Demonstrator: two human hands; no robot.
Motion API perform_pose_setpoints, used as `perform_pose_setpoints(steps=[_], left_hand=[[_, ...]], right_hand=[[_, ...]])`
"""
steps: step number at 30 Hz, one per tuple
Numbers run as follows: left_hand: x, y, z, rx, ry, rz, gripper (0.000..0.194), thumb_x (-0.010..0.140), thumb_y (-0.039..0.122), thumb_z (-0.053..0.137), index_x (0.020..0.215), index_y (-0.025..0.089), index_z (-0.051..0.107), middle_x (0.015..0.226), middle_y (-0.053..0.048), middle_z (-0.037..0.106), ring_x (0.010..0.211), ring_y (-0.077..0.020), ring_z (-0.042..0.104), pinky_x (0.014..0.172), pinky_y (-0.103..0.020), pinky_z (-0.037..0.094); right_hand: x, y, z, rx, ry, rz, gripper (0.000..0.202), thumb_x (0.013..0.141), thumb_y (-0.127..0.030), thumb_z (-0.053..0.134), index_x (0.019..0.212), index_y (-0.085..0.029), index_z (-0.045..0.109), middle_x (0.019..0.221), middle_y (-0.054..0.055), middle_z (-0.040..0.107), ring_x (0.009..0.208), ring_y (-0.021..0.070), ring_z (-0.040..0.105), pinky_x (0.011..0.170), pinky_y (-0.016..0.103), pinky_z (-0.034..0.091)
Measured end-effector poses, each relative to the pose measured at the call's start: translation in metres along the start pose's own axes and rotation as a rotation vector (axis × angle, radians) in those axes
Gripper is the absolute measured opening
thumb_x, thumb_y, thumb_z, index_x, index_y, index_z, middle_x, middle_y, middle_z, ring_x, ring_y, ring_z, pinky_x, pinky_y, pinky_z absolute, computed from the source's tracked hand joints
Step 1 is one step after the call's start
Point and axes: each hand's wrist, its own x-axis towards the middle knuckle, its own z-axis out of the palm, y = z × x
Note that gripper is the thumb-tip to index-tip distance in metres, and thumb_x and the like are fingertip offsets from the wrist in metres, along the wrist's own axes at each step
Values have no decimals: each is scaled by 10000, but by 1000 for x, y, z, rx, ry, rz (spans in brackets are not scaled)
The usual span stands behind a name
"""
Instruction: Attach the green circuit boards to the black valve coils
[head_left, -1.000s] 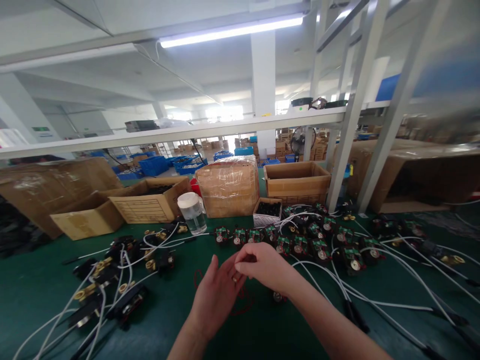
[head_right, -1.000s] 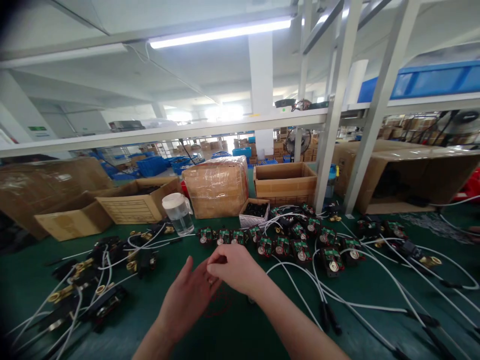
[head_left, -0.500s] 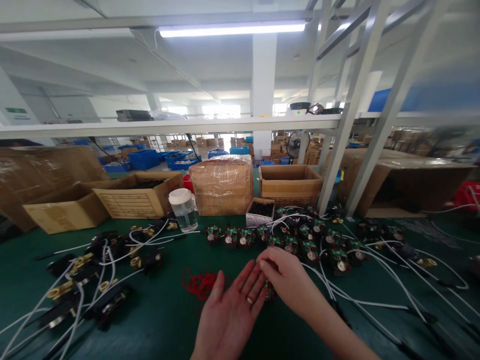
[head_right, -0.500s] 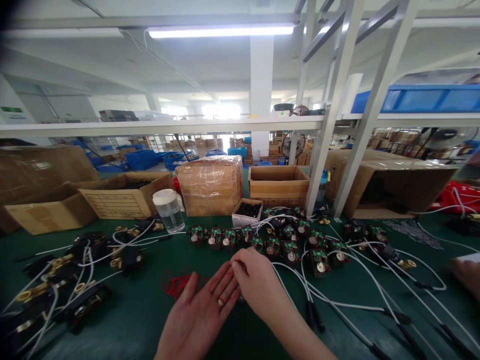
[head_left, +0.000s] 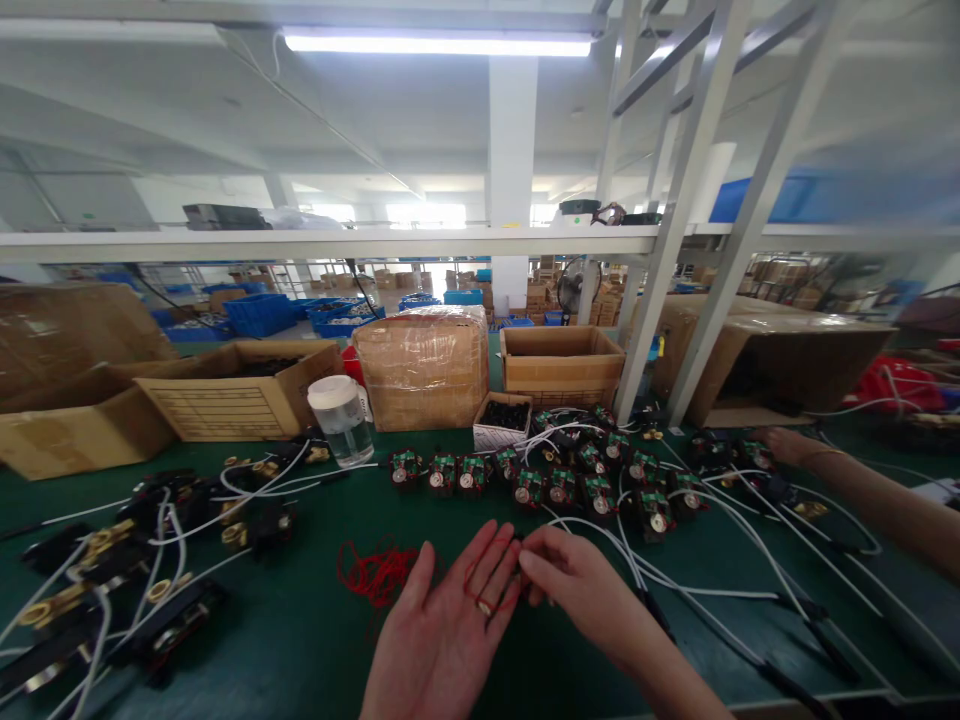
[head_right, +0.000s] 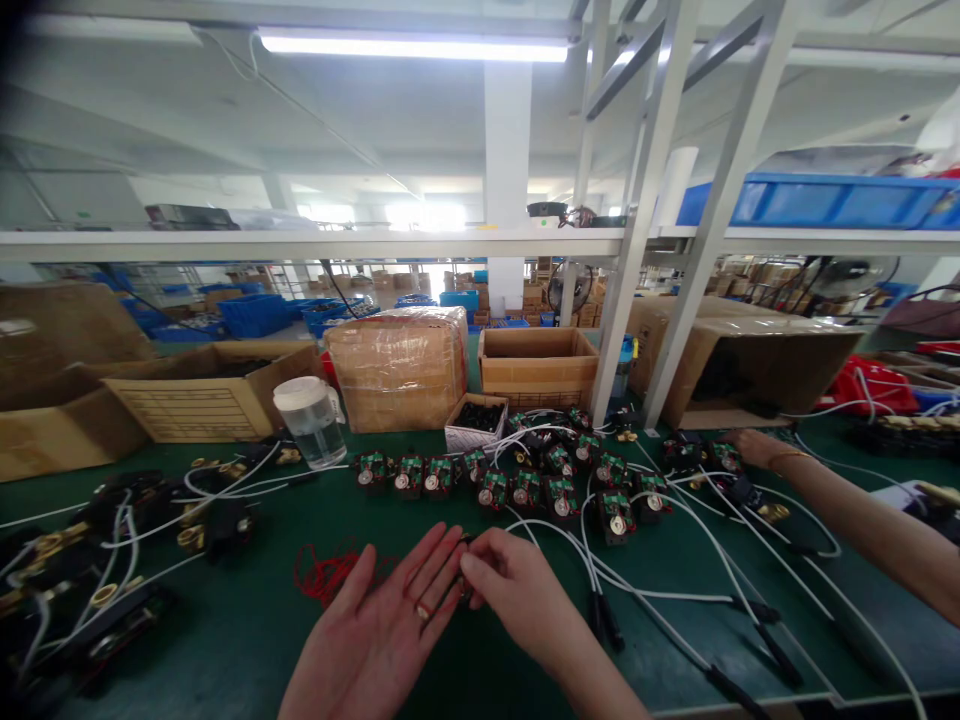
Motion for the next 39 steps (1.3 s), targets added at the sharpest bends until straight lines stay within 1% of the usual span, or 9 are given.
perform_pose_setpoints(steps=[4,7,10,12,16,21,26,28,39], left_hand=[[-2,-1,4,31,40,4,682,971,653,322,1374,189,618,1558,-100,494,1499,-259,352,1270,-453,200],[-4,1,6,181,154,-46,609,974,600,391,1317,175,661,1473,-128,588,1418,-291,483,1251,-494,232],[-5,3,6,471,318,-32,511,935,556,538,1244,181,695,1268,-142,735,1238,-311,648,1201,-516,309],[-4,4,7,703,382,6,463,878,530,641,1188,194,708,1114,-128,794,1132,-311,701,1136,-496,393],[-2,1,7,1178,416,58,319,808,468,712,1038,247,734,969,-57,812,985,-285,726,945,-392,515],[-3,-6,1,1556,438,108,146,856,389,653,867,294,764,853,13,786,826,-216,714,786,-284,530],[2,-8,2,1687,410,359,169,874,337,625,812,292,775,833,-6,749,802,-193,711,750,-267,543],[6,-8,3,1708,416,413,183,879,330,611,810,293,776,805,-2,739,759,-180,709,711,-257,546],[6,-22,-9,1745,504,398,164,890,384,604,852,299,739,786,25,728,730,-178,695,699,-266,522]], right_hand=[[0,-3,-2,-31,65,-32,97,854,-284,597,830,-195,626,665,-39,578,605,126,559,607,239,448],[2,-11,-6,-69,54,-39,61,842,-225,588,816,-189,629,650,-48,557,597,118,543,579,224,419],[2,-19,-9,-112,15,-36,51,833,-185,590,808,-185,634,638,-50,560,592,114,538,558,214,394],[2,-20,-10,-145,-12,-42,62,828,-166,591,799,-183,643,632,-50,568,596,115,534,556,213,383],[-1,-15,-11,-214,-24,-58,84,824,-147,605,793,-187,672,669,-38,610,627,124,551,573,218,388],[-2,-6,-14,-401,-15,-166,159,828,-75,623,784,-200,711,771,-21,645,743,138,600,654,223,408],[5,-1,-17,-569,-23,-229,149,885,-74,649,829,-196,715,845,-4,636,800,141,611,718,226,425],[8,1,-19,-637,-32,-248,141,914,-96,641,845,-198,711,854,-3,626,813,145,613,732,228,427],[17,-1,-21,-977,-127,-349,152,995,-192,579,872,-192,669,865,2,597,773,146,599,657,252,397]])
